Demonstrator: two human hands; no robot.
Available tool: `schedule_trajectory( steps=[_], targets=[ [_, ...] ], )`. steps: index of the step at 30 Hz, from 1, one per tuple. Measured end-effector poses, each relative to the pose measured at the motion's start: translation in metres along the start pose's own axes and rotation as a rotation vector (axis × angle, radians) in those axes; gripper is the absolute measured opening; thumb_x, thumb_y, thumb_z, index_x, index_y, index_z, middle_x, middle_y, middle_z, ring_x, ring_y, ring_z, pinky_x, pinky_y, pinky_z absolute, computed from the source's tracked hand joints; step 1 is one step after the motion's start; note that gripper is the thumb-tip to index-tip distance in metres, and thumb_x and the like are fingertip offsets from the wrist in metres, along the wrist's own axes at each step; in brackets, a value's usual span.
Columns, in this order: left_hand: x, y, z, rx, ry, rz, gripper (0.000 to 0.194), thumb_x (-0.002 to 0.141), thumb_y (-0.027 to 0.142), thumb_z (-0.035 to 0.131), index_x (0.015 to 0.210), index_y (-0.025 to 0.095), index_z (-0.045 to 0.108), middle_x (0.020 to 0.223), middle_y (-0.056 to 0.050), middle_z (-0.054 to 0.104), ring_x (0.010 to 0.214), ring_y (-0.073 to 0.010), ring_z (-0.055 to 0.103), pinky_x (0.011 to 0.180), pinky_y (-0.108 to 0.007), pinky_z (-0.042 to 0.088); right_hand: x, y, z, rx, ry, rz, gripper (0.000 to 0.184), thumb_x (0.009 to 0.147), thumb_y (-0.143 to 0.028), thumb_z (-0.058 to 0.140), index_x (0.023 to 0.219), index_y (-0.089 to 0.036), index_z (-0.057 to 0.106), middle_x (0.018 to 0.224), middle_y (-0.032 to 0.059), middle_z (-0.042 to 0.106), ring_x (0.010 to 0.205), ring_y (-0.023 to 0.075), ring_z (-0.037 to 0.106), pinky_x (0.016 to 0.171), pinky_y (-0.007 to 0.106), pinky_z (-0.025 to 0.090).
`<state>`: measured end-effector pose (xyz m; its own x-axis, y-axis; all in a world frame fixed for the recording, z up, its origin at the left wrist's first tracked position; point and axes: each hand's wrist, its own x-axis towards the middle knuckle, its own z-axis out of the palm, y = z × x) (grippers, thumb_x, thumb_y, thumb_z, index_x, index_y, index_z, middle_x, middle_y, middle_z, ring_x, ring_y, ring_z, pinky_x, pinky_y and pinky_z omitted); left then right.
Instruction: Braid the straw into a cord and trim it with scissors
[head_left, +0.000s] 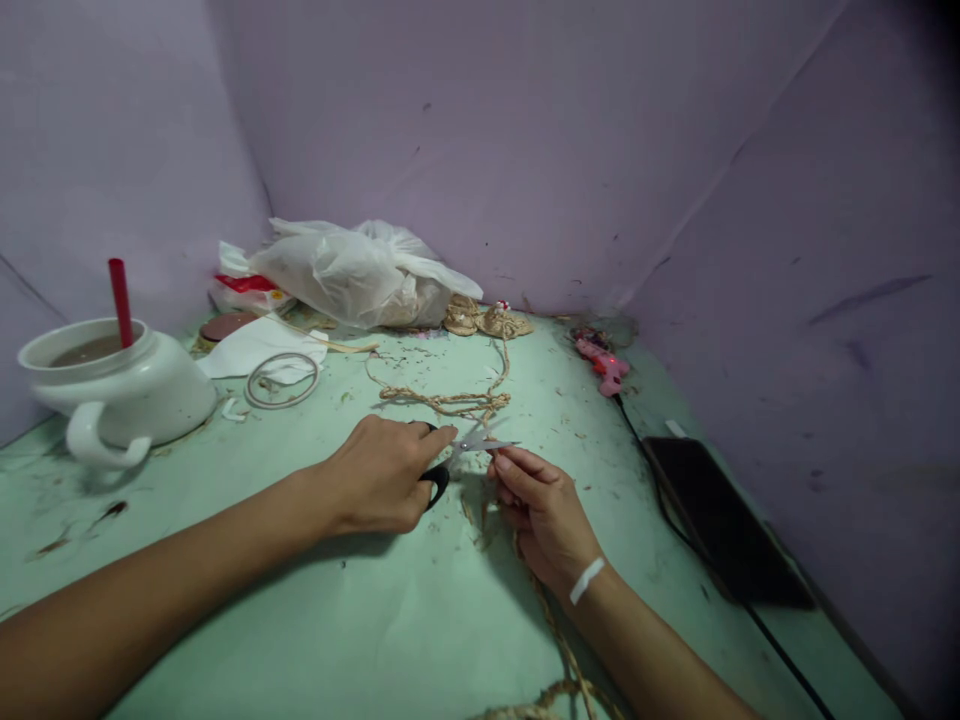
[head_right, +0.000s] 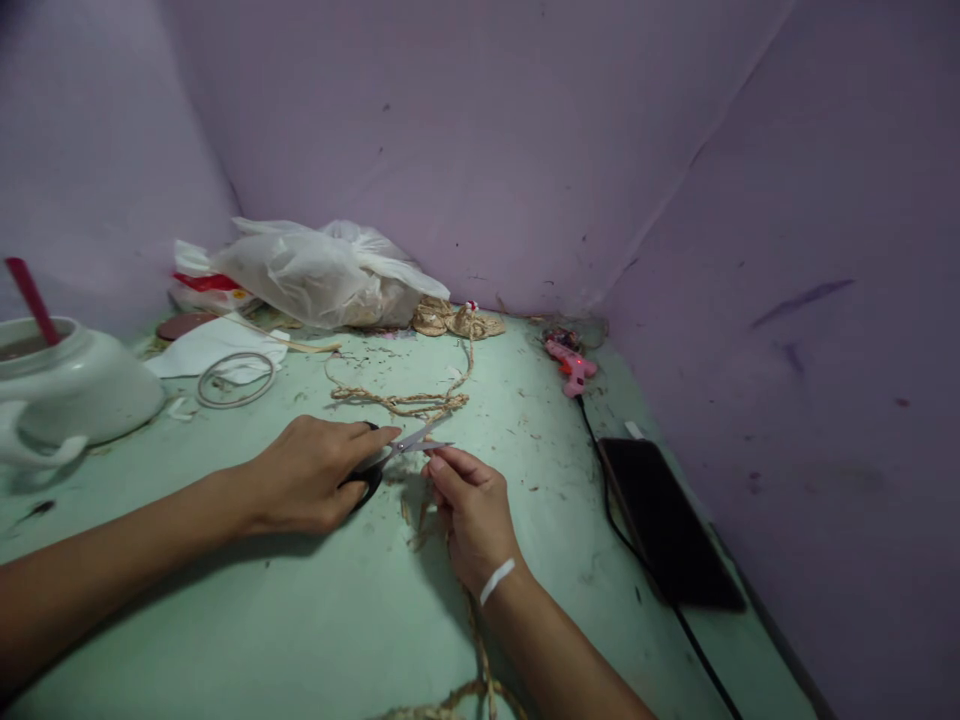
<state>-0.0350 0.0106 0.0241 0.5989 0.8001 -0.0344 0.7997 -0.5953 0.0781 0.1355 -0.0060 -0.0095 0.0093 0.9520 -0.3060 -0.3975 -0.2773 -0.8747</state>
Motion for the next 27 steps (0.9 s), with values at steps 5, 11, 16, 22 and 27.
schedule_trajectory(
  steps=[5,11,16,22,27],
  targets=[
    [0.000,0.001,-0.001,0.027,-0.001,0.022,0.049,0.070,0.022,0.042,0.119,0.021,0.038,0.090,-0.007,0.059,0.078,-0.0243,0.057,0.060,-0.034,0.042,0.001,0.002,0.000,-0.028,0.023,-0.004,0.015,0.050,-0.023,0.072,0.056,-0.013,0.063,0.046,-0.0029,0.051,0.039,0.0037,0.030,0.033,0.018,0.013],
    [0.000,0.000,0.002,0.041,-0.017,0.032,0.047,0.069,0.021,0.042,0.116,0.020,0.038,0.088,-0.006,0.060,0.076,-0.0239,0.058,0.059,-0.033,0.041,0.001,0.002,-0.001,-0.068,0.024,-0.036,0.015,0.051,-0.024,0.072,0.057,-0.012,0.064,0.046,-0.0023,0.052,0.038,0.0033,0.029,0.035,0.019,0.013],
    [0.000,-0.003,0.006,0.041,-0.013,0.057,0.038,0.069,0.015,0.039,0.106,0.022,0.043,0.083,-0.004,0.061,0.070,-0.0219,0.058,0.055,-0.030,0.037,0.001,0.004,-0.001,-0.074,0.030,-0.050,0.015,0.053,-0.024,0.071,0.060,-0.013,0.065,0.051,-0.0007,0.056,0.041,0.0040,0.031,0.036,0.018,0.015],
    [0.000,-0.004,0.007,-0.014,-0.002,0.076,0.027,0.066,0.010,0.039,0.089,0.021,0.047,0.071,-0.001,0.061,0.062,-0.0182,0.056,0.051,-0.026,0.033,0.001,0.004,-0.002,-0.026,0.054,-0.043,0.019,0.051,-0.023,0.073,0.064,-0.012,0.066,0.051,-0.0005,0.057,0.040,0.0032,0.033,0.035,0.017,0.016],
    [0.002,-0.012,0.003,-0.202,0.109,0.003,0.025,0.070,0.013,0.039,0.090,0.022,0.051,0.070,0.001,0.061,0.064,-0.0144,0.056,0.056,-0.023,0.037,0.003,0.003,-0.003,0.036,0.050,0.016,0.023,0.051,-0.021,0.072,0.071,-0.011,0.066,0.051,-0.0006,0.056,0.038,0.0020,0.033,0.031,0.014,0.013]
  ],
)
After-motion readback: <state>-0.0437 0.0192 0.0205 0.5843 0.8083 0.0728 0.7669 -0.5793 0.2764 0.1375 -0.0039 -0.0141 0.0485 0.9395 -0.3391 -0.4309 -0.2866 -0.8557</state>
